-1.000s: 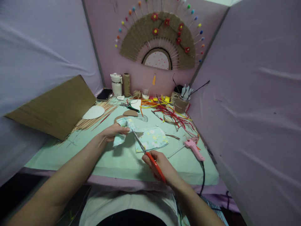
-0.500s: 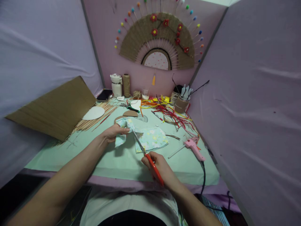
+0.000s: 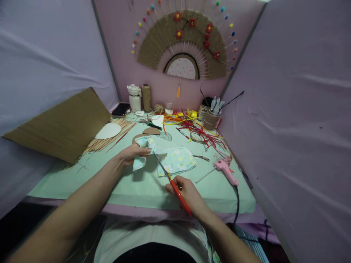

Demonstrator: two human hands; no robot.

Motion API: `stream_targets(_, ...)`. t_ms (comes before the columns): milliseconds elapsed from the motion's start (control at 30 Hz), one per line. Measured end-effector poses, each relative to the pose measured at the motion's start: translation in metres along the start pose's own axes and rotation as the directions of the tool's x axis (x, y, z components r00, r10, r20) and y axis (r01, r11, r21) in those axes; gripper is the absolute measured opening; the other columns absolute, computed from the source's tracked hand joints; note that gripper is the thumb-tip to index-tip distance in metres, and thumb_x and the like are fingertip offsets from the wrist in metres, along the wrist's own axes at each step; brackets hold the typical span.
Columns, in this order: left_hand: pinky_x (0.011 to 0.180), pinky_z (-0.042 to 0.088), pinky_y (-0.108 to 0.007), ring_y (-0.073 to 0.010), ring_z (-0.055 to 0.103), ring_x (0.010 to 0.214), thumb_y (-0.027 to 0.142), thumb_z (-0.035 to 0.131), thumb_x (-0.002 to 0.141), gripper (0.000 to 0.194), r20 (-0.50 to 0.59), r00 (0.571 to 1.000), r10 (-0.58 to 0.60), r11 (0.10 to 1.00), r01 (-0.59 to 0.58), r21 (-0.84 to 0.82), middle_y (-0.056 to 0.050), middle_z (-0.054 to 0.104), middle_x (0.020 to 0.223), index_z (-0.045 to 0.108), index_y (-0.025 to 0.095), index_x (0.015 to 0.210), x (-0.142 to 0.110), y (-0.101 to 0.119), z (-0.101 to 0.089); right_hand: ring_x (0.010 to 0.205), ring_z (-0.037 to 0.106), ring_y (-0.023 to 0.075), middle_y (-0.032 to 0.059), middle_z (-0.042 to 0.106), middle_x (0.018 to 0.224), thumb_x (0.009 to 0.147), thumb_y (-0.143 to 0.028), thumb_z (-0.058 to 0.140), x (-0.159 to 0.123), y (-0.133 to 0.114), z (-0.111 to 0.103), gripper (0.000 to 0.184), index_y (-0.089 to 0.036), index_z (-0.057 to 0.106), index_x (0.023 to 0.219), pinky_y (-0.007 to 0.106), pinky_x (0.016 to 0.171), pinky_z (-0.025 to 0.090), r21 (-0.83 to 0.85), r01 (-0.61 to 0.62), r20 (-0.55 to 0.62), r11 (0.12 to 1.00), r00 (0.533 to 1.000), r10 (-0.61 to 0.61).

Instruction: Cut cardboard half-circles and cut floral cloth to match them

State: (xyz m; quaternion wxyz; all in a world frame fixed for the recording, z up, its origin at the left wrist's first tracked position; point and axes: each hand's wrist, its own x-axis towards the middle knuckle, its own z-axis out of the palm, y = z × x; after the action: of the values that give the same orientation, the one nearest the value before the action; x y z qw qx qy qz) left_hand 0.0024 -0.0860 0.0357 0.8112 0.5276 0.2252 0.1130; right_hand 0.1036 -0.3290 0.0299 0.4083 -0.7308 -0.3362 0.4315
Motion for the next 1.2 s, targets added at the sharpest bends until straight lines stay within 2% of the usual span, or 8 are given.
stream_targets(233, 0.048, 0.040, -0.018, -0.0082, 0.054, 0.055, 0.024, 0.092, 0.042, 0.052, 0.009, 1.000, -0.001, 1.000, 0.001, 0.022, 0.001, 0.064, 0.070, 0.065, 0.014, 0.085, -0.002, 0.001, 0.001, 0.047, 0.034, 0.0077, -0.0070, 0.038, 0.054, 0.076, -0.049, 0.062, 0.000, 0.003, -0.002, 0.035, -0.020, 0.046, 0.066, 0.021, 0.044, 0.030, -0.054, 0.060, -0.054, 0.997, 0.997, -0.062)
stream_targets(433, 0.053, 0.042, -0.019, -0.0092, 0.056, 0.059, 0.025, 0.092, 0.043, 0.054, 0.019, 1.000, 0.003, 0.999, -0.004, 0.039, 0.001, 0.065, 0.074, 0.065, 0.014, 0.088, -0.002, 0.001, -0.001, 0.047, 0.033, 0.0077, -0.0077, 0.035, 0.052, 0.075, -0.050, 0.063, -0.004, 0.000, -0.006, 0.038, -0.021, 0.041, 0.064, 0.021, 0.045, 0.028, -0.029, 0.065, -0.058, 0.997, 0.996, -0.067)
stream_targets(667, 0.052, 0.042, -0.020, -0.0112, 0.059, 0.063, 0.028, 0.090, 0.046, 0.049, 0.007, 1.000, -0.024, 0.999, 0.024, 0.048, -0.001, 0.067, 0.078, 0.066, 0.015, 0.087, -0.002, 0.001, 0.002, 0.052, 0.036, 0.0092, -0.0058, 0.041, 0.058, 0.078, -0.054, 0.058, -0.012, -0.006, -0.012, 0.036, -0.020, 0.046, 0.073, 0.022, 0.047, 0.030, -0.051, 0.075, 0.065, 0.996, 0.995, -0.072)
stream_targets(800, 0.052, 0.041, -0.019, -0.0129, 0.060, 0.069, 0.029, 0.089, 0.050, 0.048, -0.019, 0.999, 0.029, 0.999, -0.028, 0.036, -0.004, 0.069, 0.086, 0.067, 0.015, 0.090, -0.001, 0.000, 0.002, 0.059, 0.039, 0.0102, -0.0028, 0.047, 0.068, 0.079, -0.058, 0.057, -0.015, -0.006, -0.014, 0.040, -0.020, 0.047, 0.077, 0.023, 0.053, 0.034, -0.058, 0.143, 0.146, 0.988, 0.980, -0.133)
stream_targets(1000, 0.058, 0.045, -0.020, -0.0130, 0.062, 0.073, 0.026, 0.090, 0.048, 0.048, -0.102, 0.994, 0.049, 0.999, -0.047, 0.016, -0.002, 0.069, 0.086, 0.067, 0.015, 0.089, 0.000, 0.000, 0.006, 0.052, 0.038, 0.0087, -0.0047, 0.045, 0.064, 0.079, -0.055, 0.059, -0.013, -0.006, -0.005, 0.038, -0.021, 0.043, 0.076, 0.022, 0.049, 0.033, 0.005, 0.107, 0.031, 0.994, 0.994, -0.107)
stream_targets(1200, 0.050, 0.042, -0.018, -0.0107, 0.060, 0.065, 0.026, 0.089, 0.051, 0.046, -0.034, 0.999, 0.039, 0.999, -0.038, 0.022, -0.001, 0.068, 0.082, 0.067, 0.015, 0.089, -0.002, -0.003, 0.011, 0.045, 0.037, 0.0077, -0.0079, 0.039, 0.057, 0.082, -0.066, 0.050, 0.004, -0.006, 0.007, 0.046, -0.022, 0.041, 0.077, 0.021, 0.042, 0.031, 0.087, 0.064, 0.005, 0.994, 0.998, -0.064)
